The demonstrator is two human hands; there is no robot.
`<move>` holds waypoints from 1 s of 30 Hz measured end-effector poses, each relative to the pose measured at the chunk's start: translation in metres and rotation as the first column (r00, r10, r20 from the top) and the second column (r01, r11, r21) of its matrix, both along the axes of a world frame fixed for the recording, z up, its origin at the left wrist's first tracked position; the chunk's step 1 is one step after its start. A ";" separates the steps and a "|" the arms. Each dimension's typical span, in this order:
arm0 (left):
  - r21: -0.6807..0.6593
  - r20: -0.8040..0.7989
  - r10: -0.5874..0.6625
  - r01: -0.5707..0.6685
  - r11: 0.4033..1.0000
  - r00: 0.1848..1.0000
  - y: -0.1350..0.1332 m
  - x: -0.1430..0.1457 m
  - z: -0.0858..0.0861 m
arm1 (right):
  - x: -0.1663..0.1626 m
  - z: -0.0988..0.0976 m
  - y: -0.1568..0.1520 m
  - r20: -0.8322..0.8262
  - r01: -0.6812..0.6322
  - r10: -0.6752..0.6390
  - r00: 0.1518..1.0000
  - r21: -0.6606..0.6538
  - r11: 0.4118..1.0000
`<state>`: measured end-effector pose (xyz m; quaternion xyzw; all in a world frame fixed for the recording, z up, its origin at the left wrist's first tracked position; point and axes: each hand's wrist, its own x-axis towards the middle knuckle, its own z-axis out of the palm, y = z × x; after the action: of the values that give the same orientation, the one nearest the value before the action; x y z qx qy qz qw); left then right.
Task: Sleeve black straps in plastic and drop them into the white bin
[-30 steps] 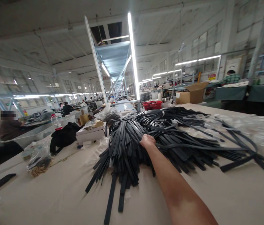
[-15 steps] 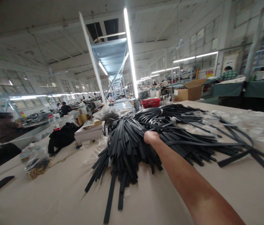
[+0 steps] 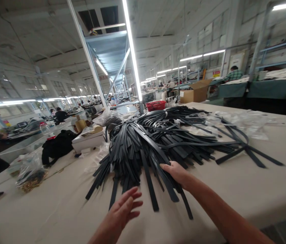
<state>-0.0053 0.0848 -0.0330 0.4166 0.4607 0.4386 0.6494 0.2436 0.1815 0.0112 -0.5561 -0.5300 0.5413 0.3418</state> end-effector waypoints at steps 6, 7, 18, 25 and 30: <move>-0.142 0.090 0.155 -0.141 0.980 0.984 0.052 0.049 0.013 | 0.011 -0.017 -0.037 -0.120 0.012 -0.014 0.993 -0.014 1.000; -0.214 0.158 0.100 -0.065 0.975 0.982 0.054 0.054 0.014 | 0.011 -0.018 -0.040 -0.116 0.006 -0.007 0.993 -0.010 1.000; -0.346 0.295 0.167 -0.058 0.936 0.941 0.052 0.100 0.012 | -0.013 -0.020 -0.100 0.644 -0.310 0.071 0.762 0.266 0.913; -0.417 0.436 0.212 -0.013 0.909 0.875 0.009 0.080 0.025 | 0.012 -0.024 -0.066 -0.295 -0.106 0.124 0.948 0.077 0.991; -0.412 0.490 0.086 0.143 0.900 0.867 -0.039 0.089 0.001 | -0.042 -0.040 -0.031 -0.866 -0.547 0.182 0.466 -0.121 0.829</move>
<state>0.0836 0.0460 -0.0317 0.1409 0.3579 0.4067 0.8287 0.2016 0.1506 -0.0285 -0.1611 -0.2977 0.8897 0.3065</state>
